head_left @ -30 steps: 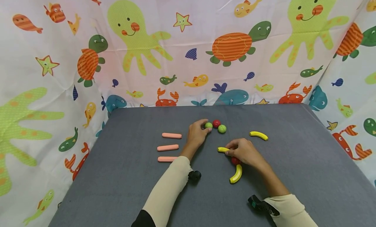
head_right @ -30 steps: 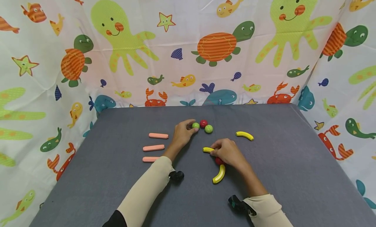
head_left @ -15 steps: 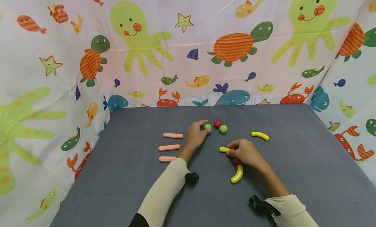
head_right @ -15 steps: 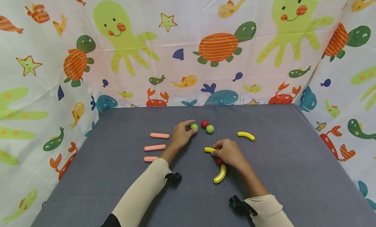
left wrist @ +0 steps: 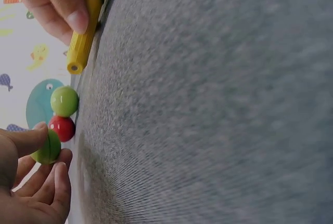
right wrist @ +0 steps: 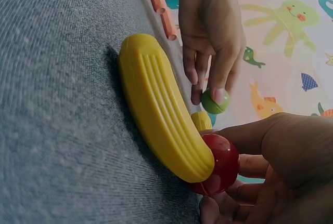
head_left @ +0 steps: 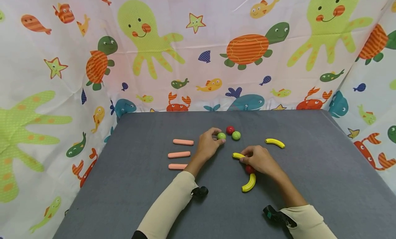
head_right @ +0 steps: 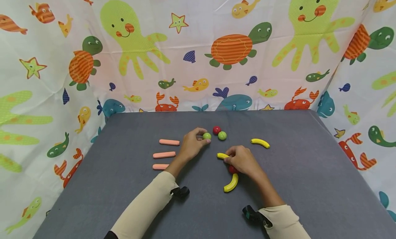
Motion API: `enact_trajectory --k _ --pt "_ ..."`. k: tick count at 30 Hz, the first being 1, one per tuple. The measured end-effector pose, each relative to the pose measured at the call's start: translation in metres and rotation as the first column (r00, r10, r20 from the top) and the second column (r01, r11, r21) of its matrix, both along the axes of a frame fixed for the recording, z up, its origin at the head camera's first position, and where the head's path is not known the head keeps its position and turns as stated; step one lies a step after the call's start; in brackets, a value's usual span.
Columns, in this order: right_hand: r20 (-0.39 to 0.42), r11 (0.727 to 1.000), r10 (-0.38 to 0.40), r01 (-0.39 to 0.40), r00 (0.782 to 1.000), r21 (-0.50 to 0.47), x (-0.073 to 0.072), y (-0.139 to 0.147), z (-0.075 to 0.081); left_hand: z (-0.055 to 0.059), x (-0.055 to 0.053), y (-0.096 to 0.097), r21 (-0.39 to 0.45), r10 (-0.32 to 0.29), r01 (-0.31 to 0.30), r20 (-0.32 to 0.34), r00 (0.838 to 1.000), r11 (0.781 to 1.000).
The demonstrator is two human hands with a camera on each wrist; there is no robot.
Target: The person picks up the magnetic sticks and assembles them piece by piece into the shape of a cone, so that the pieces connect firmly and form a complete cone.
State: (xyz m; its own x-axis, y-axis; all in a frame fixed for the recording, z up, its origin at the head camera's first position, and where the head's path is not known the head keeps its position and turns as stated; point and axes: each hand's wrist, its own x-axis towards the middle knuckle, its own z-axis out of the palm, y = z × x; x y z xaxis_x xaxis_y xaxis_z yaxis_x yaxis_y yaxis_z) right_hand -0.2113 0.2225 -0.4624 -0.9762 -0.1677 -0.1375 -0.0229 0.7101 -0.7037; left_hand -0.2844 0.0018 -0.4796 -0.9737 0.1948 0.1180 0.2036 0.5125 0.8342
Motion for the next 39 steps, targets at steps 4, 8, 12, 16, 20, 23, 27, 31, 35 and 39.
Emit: enact_trajectory --k 4,8,12,16,20,23,27,31,35,39 --pt "-0.005 1.000 -0.006 0.006 1.000 -0.009 0.001 0.001 0.000 0.001 0.006 0.001 -0.026 -0.033 0.033 -0.020 0.999 0.999" --pt "-0.021 1.000 -0.013 0.013 1.000 -0.012 0.000 0.002 0.001 0.002 0.011 0.001 -0.027 -0.062 0.061 -0.040 0.997 0.998" --pt "-0.031 1.000 -0.011 0.011 0.999 -0.009 0.000 0.003 0.001 0.001 0.016 0.001 -0.015 -0.084 0.083 -0.041 0.996 0.996" --pt "-0.027 1.000 -0.007 0.007 1.000 -0.002 0.000 0.004 0.001 0.001 0.019 0.001 -0.015 -0.099 0.098 -0.035 0.994 0.995" --pt "-0.027 1.000 -0.009 0.009 1.000 -0.008 0.000 0.005 0.002 0.001 0.022 -0.001 -0.008 -0.108 0.108 -0.019 0.994 0.994" --pt "-0.025 1.000 -0.025 0.025 0.999 -0.017 0.000 0.006 0.002 0.001 0.025 -0.003 -0.015 -0.125 0.125 0.000 0.992 0.992" --pt "-0.029 0.999 -0.037 0.037 0.999 -0.027 0.000 0.006 0.002 -0.001 0.029 -0.004 -0.052 -0.169 0.169 0.011 0.986 0.984" --pt "-0.036 0.999 -0.038 0.038 0.999 -0.023 -0.001 0.006 0.003 -0.003 0.033 -0.004 -0.092 -0.203 0.202 -0.002 0.979 0.975" --pt "-0.039 0.999 -0.042 0.042 0.998 -0.016 -0.001 0.005 0.003 -0.005 0.035 -0.002 -0.102 -0.202 0.199 -0.020 0.979 0.975" --pt "-0.045 0.999 -0.039 0.039 0.998 -0.017 -0.001 0.004 0.002 -0.006 0.035 -0.001 -0.086 -0.199 0.196 -0.025 0.980 0.977"
